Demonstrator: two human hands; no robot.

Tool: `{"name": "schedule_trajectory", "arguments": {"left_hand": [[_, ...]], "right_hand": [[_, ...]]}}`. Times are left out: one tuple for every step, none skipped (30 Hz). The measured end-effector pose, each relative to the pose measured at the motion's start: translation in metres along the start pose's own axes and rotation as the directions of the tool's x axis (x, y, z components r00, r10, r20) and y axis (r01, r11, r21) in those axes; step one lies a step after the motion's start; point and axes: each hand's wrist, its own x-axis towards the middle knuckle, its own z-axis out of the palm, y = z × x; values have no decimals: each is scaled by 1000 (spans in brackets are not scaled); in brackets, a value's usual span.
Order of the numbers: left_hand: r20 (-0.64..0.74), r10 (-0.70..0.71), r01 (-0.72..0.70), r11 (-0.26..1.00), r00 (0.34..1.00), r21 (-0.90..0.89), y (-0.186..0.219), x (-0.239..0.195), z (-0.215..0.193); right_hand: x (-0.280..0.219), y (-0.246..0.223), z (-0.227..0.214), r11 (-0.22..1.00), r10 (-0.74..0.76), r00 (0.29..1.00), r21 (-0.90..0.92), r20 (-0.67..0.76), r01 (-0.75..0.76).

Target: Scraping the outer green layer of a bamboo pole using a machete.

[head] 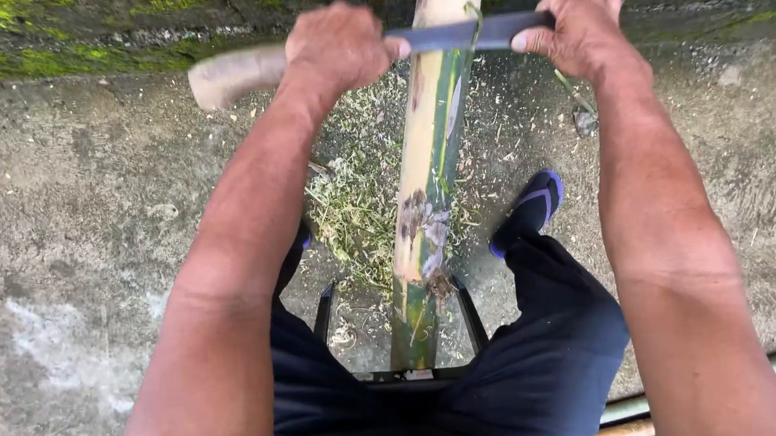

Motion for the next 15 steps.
{"name": "schedule_trajectory", "arguments": {"left_hand": [[90,-7,8,1000,996,-12,1,-6,-1],[100,-7,9,1000,995,-15,6,-18,-2],[146,-46,51,998,988,-32,12,-32,-3],[170,-80,89,995,982,-41,17,-40,-10],[157,-77,84,996,985,-40,13,-36,-1],[92,-36,37,999,995,-4,9,-35,9],[29,8,-9,999,1000,35,5,-33,20],[35,2,-3,1000,999,31,8,-44,22],[122,-31,27,999,992,34,11,-55,23],[205,-63,56,998,977,40,13,-66,23],[210,-67,60,997,975,39,13,-77,25],[261,-65,61,998,963,21,15,-86,28],[311,-61,63,998,948,4,17,-95,31],[305,-57,59,998,951,4,17,-103,35],[296,-41,38,999,954,17,16,-111,40]], "right_hand": [[-4,-1,1,995,56,998,78,33,-58],[-10,6,12,995,61,997,78,42,-64],[-17,13,22,1000,-29,999,-3,-22,29],[-18,18,27,988,-132,986,-93,-99,123],[-20,19,30,987,-135,984,-97,-112,124],[-26,20,36,992,-108,983,-76,-148,98],[-31,21,42,996,-80,980,-53,-183,71],[-38,20,45,996,-81,981,-53,-174,73],[-44,18,48,996,-78,989,-51,-124,72],[-51,15,50,996,-76,994,-50,-76,72],[-62,12,55,996,-77,995,-49,-69,73],[-76,12,58,995,-82,995,-67,-64,78],[-89,11,61,993,-88,994,-84,-58,83],[-99,6,63,993,-87,994,-87,-66,81],[-109,1,65,1000,5,999,-9,-48,-6]]}}
